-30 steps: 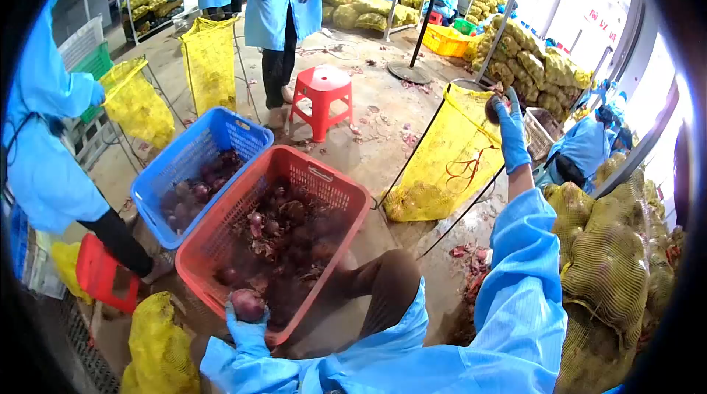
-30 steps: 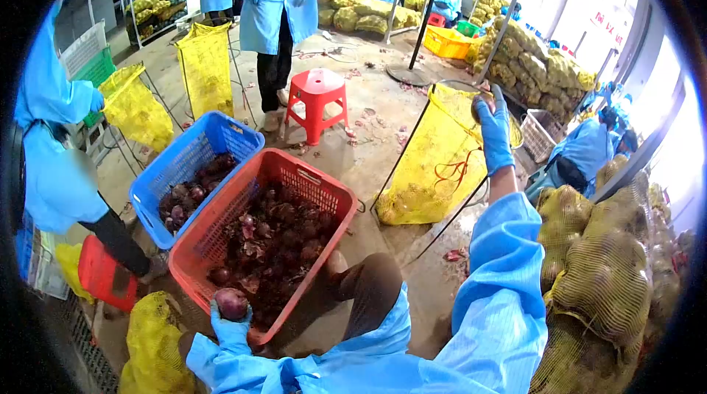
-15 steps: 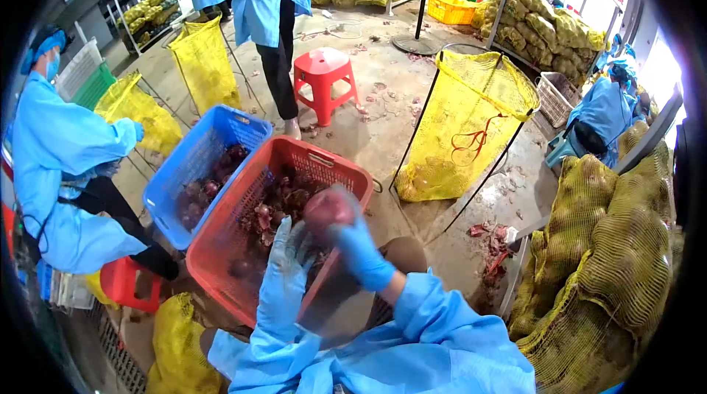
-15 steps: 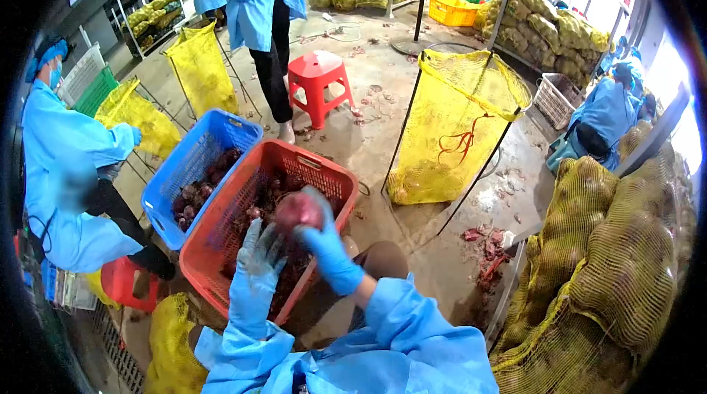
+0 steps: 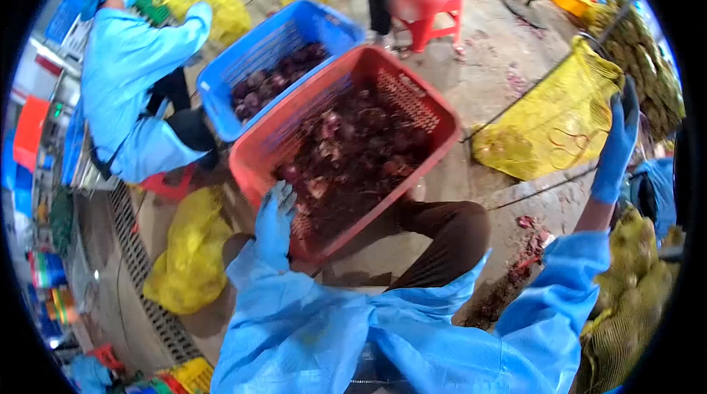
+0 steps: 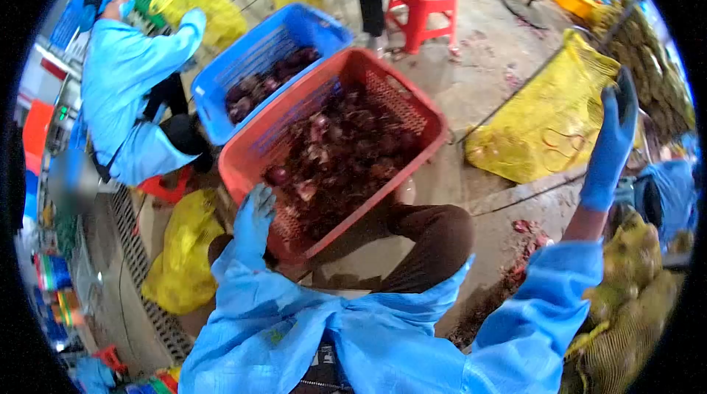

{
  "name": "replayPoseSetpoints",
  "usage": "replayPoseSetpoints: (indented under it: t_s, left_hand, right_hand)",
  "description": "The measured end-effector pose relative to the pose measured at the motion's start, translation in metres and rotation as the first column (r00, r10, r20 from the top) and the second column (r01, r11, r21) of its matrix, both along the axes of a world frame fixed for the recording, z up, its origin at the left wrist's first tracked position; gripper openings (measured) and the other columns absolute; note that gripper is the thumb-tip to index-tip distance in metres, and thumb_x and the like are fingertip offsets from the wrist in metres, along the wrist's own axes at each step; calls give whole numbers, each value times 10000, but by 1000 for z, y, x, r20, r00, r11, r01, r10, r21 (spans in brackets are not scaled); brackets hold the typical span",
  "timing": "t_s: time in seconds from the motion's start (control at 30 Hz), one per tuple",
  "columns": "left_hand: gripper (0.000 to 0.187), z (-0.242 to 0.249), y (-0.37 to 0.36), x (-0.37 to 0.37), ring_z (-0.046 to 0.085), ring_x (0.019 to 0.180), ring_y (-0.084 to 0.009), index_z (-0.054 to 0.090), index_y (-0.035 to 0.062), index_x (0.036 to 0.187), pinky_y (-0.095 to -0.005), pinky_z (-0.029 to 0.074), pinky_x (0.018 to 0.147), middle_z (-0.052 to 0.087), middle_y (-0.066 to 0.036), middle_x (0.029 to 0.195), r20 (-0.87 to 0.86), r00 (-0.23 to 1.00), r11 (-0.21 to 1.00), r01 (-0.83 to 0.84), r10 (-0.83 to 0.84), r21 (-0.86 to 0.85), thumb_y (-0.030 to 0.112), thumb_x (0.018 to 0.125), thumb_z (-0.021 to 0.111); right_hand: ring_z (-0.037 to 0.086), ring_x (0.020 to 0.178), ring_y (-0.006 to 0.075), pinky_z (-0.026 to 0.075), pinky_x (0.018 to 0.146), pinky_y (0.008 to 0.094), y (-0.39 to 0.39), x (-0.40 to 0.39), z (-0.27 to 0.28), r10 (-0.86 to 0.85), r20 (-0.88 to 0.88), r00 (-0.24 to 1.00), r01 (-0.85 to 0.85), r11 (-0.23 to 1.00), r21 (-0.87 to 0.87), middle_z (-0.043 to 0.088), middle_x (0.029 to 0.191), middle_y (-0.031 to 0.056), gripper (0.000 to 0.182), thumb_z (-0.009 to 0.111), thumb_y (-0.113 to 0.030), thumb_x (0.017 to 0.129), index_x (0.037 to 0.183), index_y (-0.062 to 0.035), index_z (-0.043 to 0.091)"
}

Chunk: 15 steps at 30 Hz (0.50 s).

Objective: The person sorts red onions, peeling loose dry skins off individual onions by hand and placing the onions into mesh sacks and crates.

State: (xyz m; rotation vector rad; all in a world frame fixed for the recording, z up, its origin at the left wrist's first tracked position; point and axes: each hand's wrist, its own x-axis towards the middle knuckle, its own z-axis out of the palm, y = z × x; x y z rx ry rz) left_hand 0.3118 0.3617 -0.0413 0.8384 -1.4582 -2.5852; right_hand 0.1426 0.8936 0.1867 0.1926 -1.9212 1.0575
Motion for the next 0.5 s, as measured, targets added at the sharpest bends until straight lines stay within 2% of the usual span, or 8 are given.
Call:
replayPoseSetpoints:
  t_s: [0.1,0.13,0.23,0.3,0.33,0.4,0.47,0.5]
  left_hand:
    - [384,-21,-16,-4,519,993,-158,487,122,1234,-316,383,862,541,-34,1163,88,993,997,-82,83,-12,308,898,480]
    - [324,-29,-16,-7,532,957,-150,525,125,1175,-316,400,825,565,-23,1115,99,990,994,-96,100,-45,285,895,493]
    - [279,-87,-26,-22,569,915,-182,543,81,1135,-327,447,800,595,-62,1066,184,978,993,-88,100,-74,209,893,493]
    - [214,-119,-22,-36,579,798,-124,554,110,1069,-271,444,647,607,-38,969,297,946,989,-143,128,29,208,882,522]
    - [173,-208,-47,-36,570,709,-111,564,83,1021,-227,426,539,610,-36,856,25,1000,934,-3,-6,357,147,866,521]
    - [204,-179,-14,-62,508,563,-90,578,64,1008,-214,393,468,595,-22,754,396,918,995,58,-21,-81,102,815,521]
    - [244,-268,-20,-54,580,702,-188,596,46,1018,-301,475,615,605,-71,753,373,926,704,303,-58,-642,125,794,538]
    - [262,-249,-16,-63,600,765,-245,600,44,1025,-342,494,693,615,-101,778,403,915,539,335,8,-773,136,787,544]
  right_hand:
    - [485,1126,174,351,977,289,-82,20,-96,292,253,922,-238,945,-225,531,1219,95,354,486,-26,860,1211,19,506]
    - [498,1116,184,348,979,296,-135,36,-99,268,354,896,-263,963,-62,554,1187,91,341,508,26,810,1148,3,551]
    - [513,1098,191,365,972,309,-202,37,-155,466,509,724,-443,879,-175,584,1128,100,306,531,44,779,1069,-27,602]
    - [517,1089,187,373,963,303,-227,28,-159,545,517,661,-427,839,-338,587,1120,104,299,519,47,790,1075,-7,592]
    - [518,1086,187,373,963,302,-231,22,-161,558,532,636,-404,829,-387,585,1122,105,298,508,48,797,1080,2,587]
    - [527,1068,186,381,953,298,-236,7,-163,531,584,614,-362,847,-390,584,1124,103,289,479,42,821,1093,19,573]
    - [539,1046,185,394,937,302,-239,-3,-174,490,643,588,-276,869,-410,583,1120,110,268,460,18,846,1089,30,572]
    - [541,1041,183,397,933,303,-242,-4,-168,447,693,566,-234,893,-385,583,1117,111,262,452,14,853,1084,34,572]
